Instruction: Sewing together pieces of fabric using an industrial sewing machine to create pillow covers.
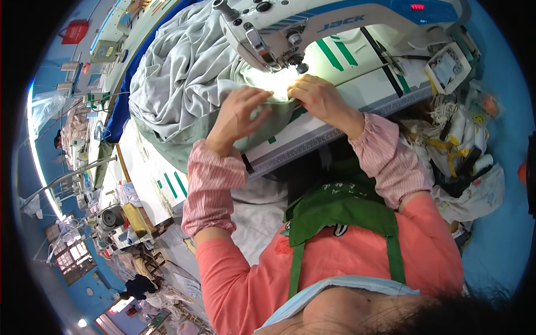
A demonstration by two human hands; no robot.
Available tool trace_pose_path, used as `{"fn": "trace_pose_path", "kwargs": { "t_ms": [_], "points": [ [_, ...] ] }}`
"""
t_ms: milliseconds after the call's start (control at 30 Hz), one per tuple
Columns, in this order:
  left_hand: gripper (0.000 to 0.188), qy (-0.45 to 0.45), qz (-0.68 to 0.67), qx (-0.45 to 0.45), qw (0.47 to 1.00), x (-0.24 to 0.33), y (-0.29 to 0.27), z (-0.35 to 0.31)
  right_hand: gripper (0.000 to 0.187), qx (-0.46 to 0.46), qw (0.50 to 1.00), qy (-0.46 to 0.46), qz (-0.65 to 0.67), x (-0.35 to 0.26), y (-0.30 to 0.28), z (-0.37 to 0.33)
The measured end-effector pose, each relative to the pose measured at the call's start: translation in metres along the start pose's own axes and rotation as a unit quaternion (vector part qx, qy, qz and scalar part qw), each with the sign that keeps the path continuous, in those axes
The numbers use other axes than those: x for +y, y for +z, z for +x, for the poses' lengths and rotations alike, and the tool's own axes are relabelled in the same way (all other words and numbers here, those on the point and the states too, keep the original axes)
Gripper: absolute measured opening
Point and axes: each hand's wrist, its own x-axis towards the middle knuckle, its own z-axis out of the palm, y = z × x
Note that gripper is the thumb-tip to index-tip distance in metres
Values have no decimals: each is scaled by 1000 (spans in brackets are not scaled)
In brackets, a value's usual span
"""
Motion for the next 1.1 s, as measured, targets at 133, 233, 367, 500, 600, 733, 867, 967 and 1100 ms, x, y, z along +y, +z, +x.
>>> {"fn": "trace_pose_path", "kwargs": {
  "t_ms": [133, 233, 367, 500, 600, 733, 867, 967, 1100],
  "points": [
    [27, -60, 16, -44, 997, 2, -9, -35, 12, 32, 999, -26, -5, 3, 6, -2],
    [22, -114, 58, -23, 992, -1, -23, -49, 14, 41, 998, -46, -13, 4, 6, -1],
    [5, -76, 16, 26, 997, 54, -43, -63, 21, -24, 1000, -14, 11, -6, -3, -3],
    [10, -8, 70, -38, 997, 155, -20, -74, 25, -16, 993, -98, 56, -41, -14, -24],
    [9, -7, 77, -51, 996, 187, 12, -62, 24, 46, 989, -137, 31, -69, -25, -50],
    [7, -8, 99, -25, 995, 191, 34, -52, 18, 36, 986, -162, 6, -81, -43, -77],
    [8, 13, 89, -44, 995, 193, 36, -51, 17, 29, 985, -171, -4, -79, -44, -90],
    [10, 15, 68, -55, 996, 185, 37, -42, 16, 16, 987, -157, 18, -73, -39, -95],
    [13, -15, -50, -27, 998, 143, 44, -17, 15, -4, 991, -130, 20, -67, -34, -102]
  ]
}}
